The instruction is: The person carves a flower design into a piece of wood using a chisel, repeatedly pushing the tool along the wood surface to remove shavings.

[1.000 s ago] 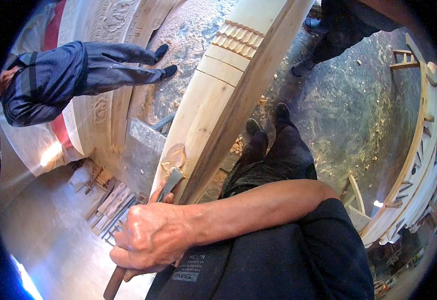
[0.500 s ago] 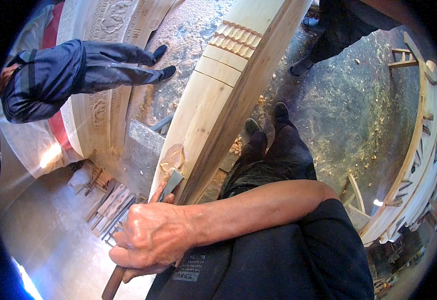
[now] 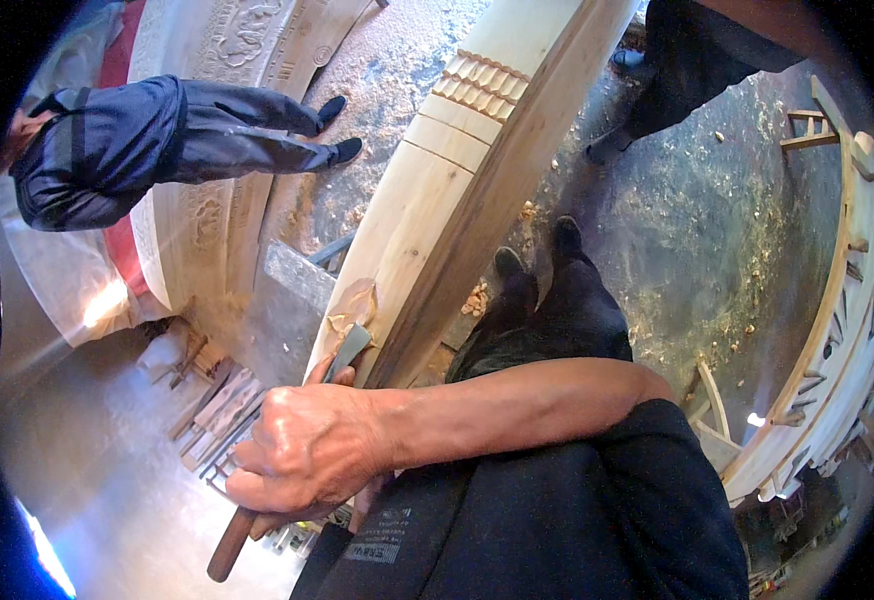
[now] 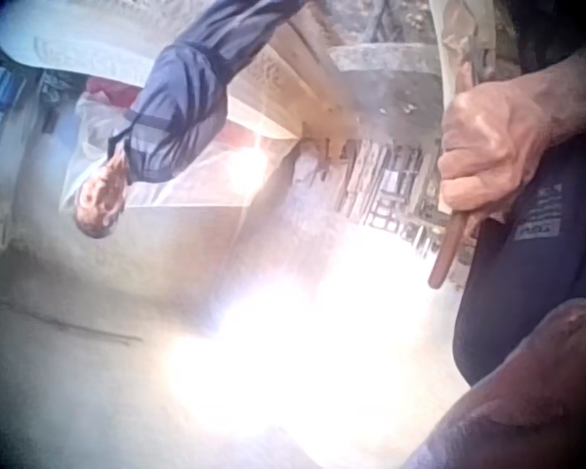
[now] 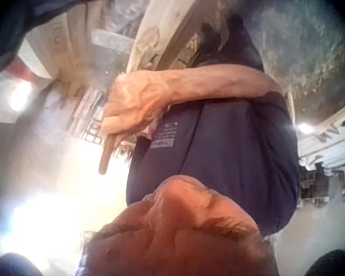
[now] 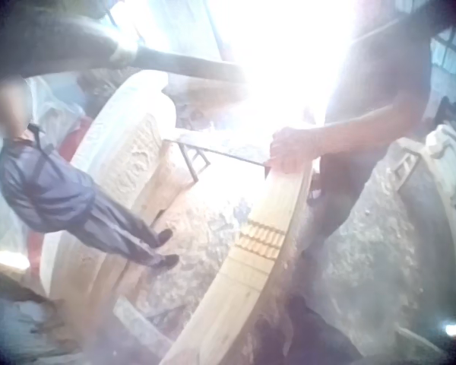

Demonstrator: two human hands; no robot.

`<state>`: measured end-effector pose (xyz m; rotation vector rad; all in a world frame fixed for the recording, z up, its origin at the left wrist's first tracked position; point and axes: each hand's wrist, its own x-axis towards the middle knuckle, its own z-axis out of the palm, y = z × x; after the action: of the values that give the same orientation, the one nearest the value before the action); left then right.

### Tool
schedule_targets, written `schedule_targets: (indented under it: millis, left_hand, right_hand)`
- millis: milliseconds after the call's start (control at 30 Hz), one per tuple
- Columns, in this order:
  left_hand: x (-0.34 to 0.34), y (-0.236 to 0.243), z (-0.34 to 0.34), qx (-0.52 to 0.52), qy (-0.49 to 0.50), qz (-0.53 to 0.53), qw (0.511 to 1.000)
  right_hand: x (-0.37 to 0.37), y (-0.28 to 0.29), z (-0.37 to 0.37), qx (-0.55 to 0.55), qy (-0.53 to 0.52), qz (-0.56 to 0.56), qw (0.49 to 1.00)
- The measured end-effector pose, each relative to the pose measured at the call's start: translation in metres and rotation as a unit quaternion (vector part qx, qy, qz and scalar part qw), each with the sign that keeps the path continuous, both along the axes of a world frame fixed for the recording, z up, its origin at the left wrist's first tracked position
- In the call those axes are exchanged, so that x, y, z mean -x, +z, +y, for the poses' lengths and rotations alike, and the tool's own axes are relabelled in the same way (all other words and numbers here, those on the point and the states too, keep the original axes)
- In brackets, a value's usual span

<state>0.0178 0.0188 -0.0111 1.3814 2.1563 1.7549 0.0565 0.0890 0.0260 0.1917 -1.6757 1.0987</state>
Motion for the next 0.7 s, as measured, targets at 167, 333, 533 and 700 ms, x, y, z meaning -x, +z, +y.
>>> schedule_targets:
  millis: [167,333,533,700]
  left_hand:
    - [-0.004,0.002,-0.003,-0.017,0.012,-0.002,1.000]
    - [-0.029,0.012,-0.008,-0.056,0.074,-0.021,0.995]
    - [-0.068,0.060,0.049,0.045,0.194,0.170,0.965]
    - [0.014,0.033,-0.004,0.024,-0.240,0.288,0.927]
  right_hand:
    - [-0.011,0.016,-0.015,-0.051,-0.078,-0.020,0.995]
    - [-0.042,0.027,-0.019,-0.094,-0.133,-0.131,0.978]
    - [-0.070,0.042,0.016,0.098,-0.061,-0.241,0.964]
    - [-0.114,0.053,0.042,0.032,-0.173,-0.293,0.940]
